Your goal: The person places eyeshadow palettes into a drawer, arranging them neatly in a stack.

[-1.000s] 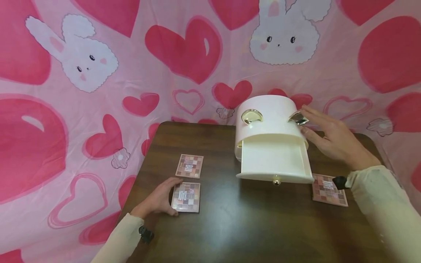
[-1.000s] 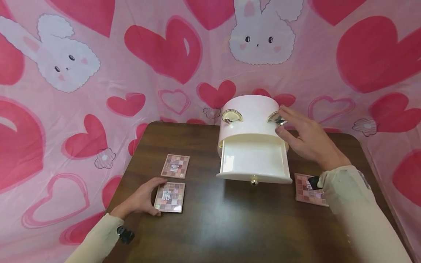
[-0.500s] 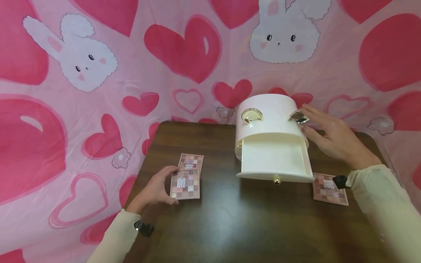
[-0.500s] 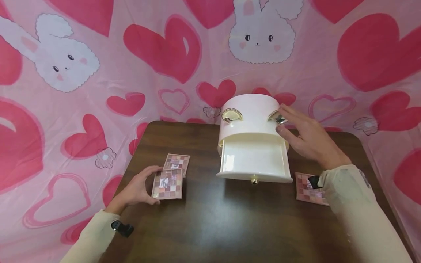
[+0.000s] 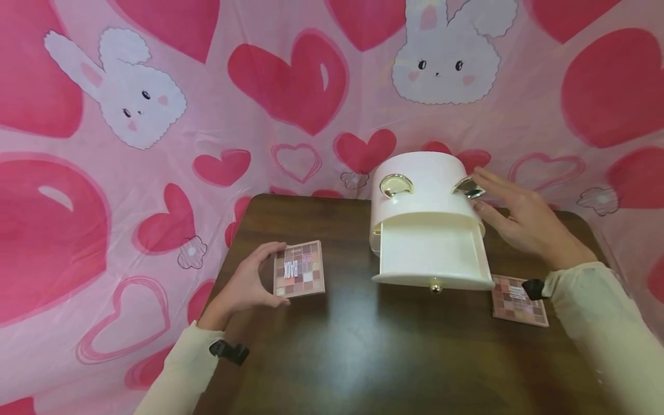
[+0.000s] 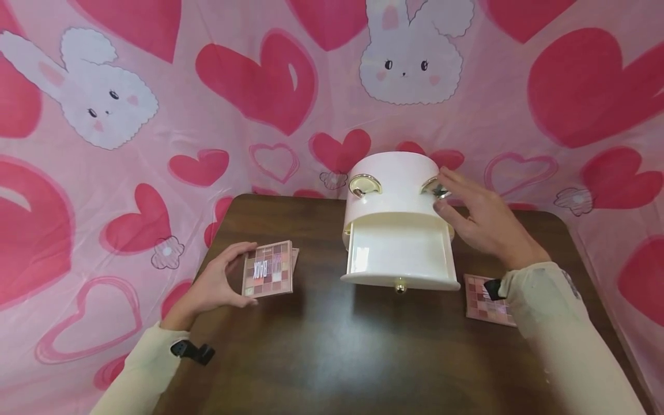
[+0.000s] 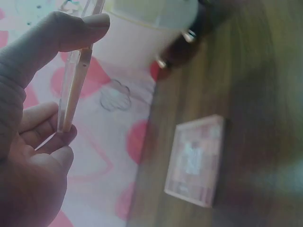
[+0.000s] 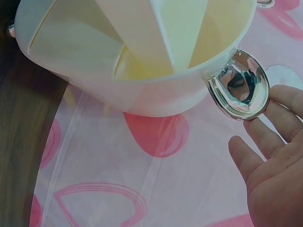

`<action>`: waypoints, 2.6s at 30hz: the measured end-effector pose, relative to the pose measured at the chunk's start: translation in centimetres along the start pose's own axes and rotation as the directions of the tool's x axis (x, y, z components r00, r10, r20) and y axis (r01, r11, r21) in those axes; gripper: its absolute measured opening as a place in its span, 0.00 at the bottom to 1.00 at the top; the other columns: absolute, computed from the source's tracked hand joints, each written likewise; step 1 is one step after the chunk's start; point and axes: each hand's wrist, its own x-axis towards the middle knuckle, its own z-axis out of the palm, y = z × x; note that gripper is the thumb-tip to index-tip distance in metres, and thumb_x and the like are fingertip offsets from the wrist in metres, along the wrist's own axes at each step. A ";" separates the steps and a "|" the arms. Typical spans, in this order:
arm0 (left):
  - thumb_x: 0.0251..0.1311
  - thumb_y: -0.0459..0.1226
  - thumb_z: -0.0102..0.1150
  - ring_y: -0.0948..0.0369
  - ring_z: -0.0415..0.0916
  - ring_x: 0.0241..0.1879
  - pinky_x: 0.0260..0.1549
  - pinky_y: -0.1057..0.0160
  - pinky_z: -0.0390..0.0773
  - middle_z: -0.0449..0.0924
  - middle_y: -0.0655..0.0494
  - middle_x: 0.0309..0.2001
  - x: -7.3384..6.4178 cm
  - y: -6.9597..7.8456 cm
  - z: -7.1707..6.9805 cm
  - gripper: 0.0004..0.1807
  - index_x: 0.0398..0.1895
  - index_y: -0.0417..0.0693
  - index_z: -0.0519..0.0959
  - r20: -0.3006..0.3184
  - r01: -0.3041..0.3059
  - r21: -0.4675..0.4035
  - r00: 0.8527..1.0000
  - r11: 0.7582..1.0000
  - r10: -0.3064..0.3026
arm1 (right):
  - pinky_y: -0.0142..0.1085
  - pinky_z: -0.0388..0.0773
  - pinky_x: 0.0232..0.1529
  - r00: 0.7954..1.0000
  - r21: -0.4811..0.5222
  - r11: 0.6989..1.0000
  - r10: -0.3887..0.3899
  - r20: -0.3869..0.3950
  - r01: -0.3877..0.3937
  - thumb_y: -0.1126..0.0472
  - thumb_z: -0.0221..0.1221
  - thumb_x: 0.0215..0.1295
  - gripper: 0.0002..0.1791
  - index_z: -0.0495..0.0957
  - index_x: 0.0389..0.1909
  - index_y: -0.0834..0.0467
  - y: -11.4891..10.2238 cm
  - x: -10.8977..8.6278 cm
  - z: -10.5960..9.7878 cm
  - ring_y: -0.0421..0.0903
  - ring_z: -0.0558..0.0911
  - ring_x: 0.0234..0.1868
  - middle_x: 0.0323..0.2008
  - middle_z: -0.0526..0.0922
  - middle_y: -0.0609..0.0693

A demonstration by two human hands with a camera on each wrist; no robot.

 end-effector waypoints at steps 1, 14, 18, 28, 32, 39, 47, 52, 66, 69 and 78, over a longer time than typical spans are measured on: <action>0.29 0.30 0.85 0.45 0.63 0.64 0.67 0.39 0.59 0.66 0.37 0.66 0.1 1.0 -0.1 0.58 0.70 0.33 0.63 -0.001 0.002 -0.007 1.000 1.000 -0.002 | 0.61 0.56 0.70 1.000 0.001 1.000 0.000 0.000 0.000 0.54 0.58 0.73 0.33 0.62 0.76 0.52 0.0 0.0 0.0 0.59 0.61 0.74 0.76 0.59 0.50; 0.29 0.28 0.83 0.44 0.64 0.63 0.67 0.40 0.61 0.66 0.34 0.65 2.2 4.6 0.4 0.56 0.69 0.32 0.65 -0.007 -0.044 -0.029 0.999 0.999 0.044 | 0.64 0.56 0.68 1.000 0.006 1.000 0.008 0.014 -0.008 0.53 0.57 0.73 0.33 0.61 0.77 0.50 -0.2 0.1 0.0 0.60 0.60 0.74 0.77 0.58 0.49; 0.29 0.27 0.83 0.46 0.64 0.62 0.67 0.44 0.63 0.66 0.36 0.65 2.6 5.1 0.6 0.56 0.69 0.33 0.65 -0.027 -0.053 -0.046 0.998 0.998 0.052 | 0.66 0.55 0.68 1.000 0.011 1.000 0.013 0.027 -0.013 0.52 0.56 0.73 0.34 0.59 0.78 0.48 -0.2 0.2 0.1 0.60 0.59 0.75 0.77 0.57 0.49; 0.29 0.25 0.83 0.42 0.64 0.63 0.67 0.45 0.62 0.65 0.33 0.65 4.3 6.7 1.3 0.54 0.67 0.30 0.66 -0.039 -0.113 -0.111 0.993 0.987 0.109 | 0.64 0.56 0.68 1.000 0.010 1.000 0.015 0.013 -0.015 0.52 0.58 0.72 0.35 0.61 0.77 0.51 -0.2 -0.1 0.0 0.61 0.61 0.74 0.77 0.59 0.51; 0.29 0.25 0.82 0.46 0.64 0.63 0.66 0.50 0.64 0.64 0.35 0.66 4.8 6.9 1.6 0.54 0.68 0.30 0.65 -0.034 -0.110 -0.115 0.994 0.987 0.107 | 0.63 0.56 0.69 1.000 0.017 1.000 0.010 0.011 -0.010 0.53 0.58 0.72 0.34 0.61 0.77 0.51 -0.2 0.0 0.0 0.60 0.61 0.74 0.76 0.59 0.51; 0.28 0.30 0.86 0.50 0.64 0.65 0.68 0.51 0.63 0.66 0.45 0.67 6.6 5.1 2.9 0.58 0.70 0.39 0.66 -0.052 -0.173 -0.114 0.984 0.978 0.168 | 0.65 0.55 0.68 0.999 0.013 0.999 0.035 0.024 -0.035 0.53 0.58 0.72 0.35 0.60 0.77 0.51 -0.2 -0.1 0.0 0.61 0.60 0.74 0.77 0.58 0.52; 0.31 0.34 0.86 0.52 0.65 0.65 0.65 0.50 0.67 0.67 0.50 0.66 7.7 5.7 4.0 0.55 0.70 0.42 0.67 -0.049 -0.181 -0.127 0.983 0.975 0.176 | 0.66 0.55 0.68 0.999 0.009 0.999 0.039 0.028 -0.039 0.52 0.58 0.72 0.35 0.60 0.77 0.51 -0.3 -0.1 0.1 0.62 0.59 0.74 0.77 0.58 0.52; 0.28 0.34 0.87 0.52 0.66 0.63 0.67 0.48 0.64 0.68 0.49 0.65 8.4 6.4 4.7 0.56 0.69 0.39 0.68 -0.059 -0.206 -0.124 0.978 0.970 0.200 | 0.66 0.54 0.68 0.998 0.013 0.999 0.051 0.029 -0.051 0.52 0.57 0.72 0.35 0.60 0.77 0.51 -0.3 -0.2 0.0 0.62 0.59 0.74 0.77 0.58 0.52; 0.29 0.36 0.86 0.52 0.66 0.64 0.66 0.56 0.65 0.68 0.51 0.65 10.4 9.1 6.9 0.55 0.69 0.43 0.68 -0.005 -0.187 -0.115 0.982 0.976 0.188 | 0.64 0.54 0.69 1.000 0.023 0.999 0.027 0.004 -0.028 0.52 0.56 0.74 0.33 0.61 0.77 0.51 -0.2 -0.2 0.1 0.61 0.60 0.74 0.76 0.59 0.52; 0.30 0.36 0.85 0.54 0.65 0.64 0.66 0.55 0.67 0.68 0.51 0.66 10.8 9.6 7.4 0.55 0.69 0.42 0.68 0.008 -0.173 -0.108 0.984 0.979 0.175 | 0.65 0.55 0.68 0.999 0.022 0.999 0.039 0.011 -0.039 0.52 0.56 0.73 0.34 0.60 0.77 0.51 -0.2 -0.2 0.0 0.61 0.60 0.74 0.77 0.58 0.51; 0.29 0.43 0.86 0.60 0.67 0.60 0.61 0.58 0.72 0.70 0.56 0.64 12.2 11.1 9.1 0.55 0.68 0.44 0.70 0.054 -0.187 0.009 0.981 0.982 0.186 | 0.66 0.54 0.68 0.998 0.010 0.998 0.059 0.022 -0.059 0.51 0.56 0.73 0.34 0.61 0.77 0.51 -0.3 -0.2 0.0 0.62 0.59 0.74 0.77 0.58 0.52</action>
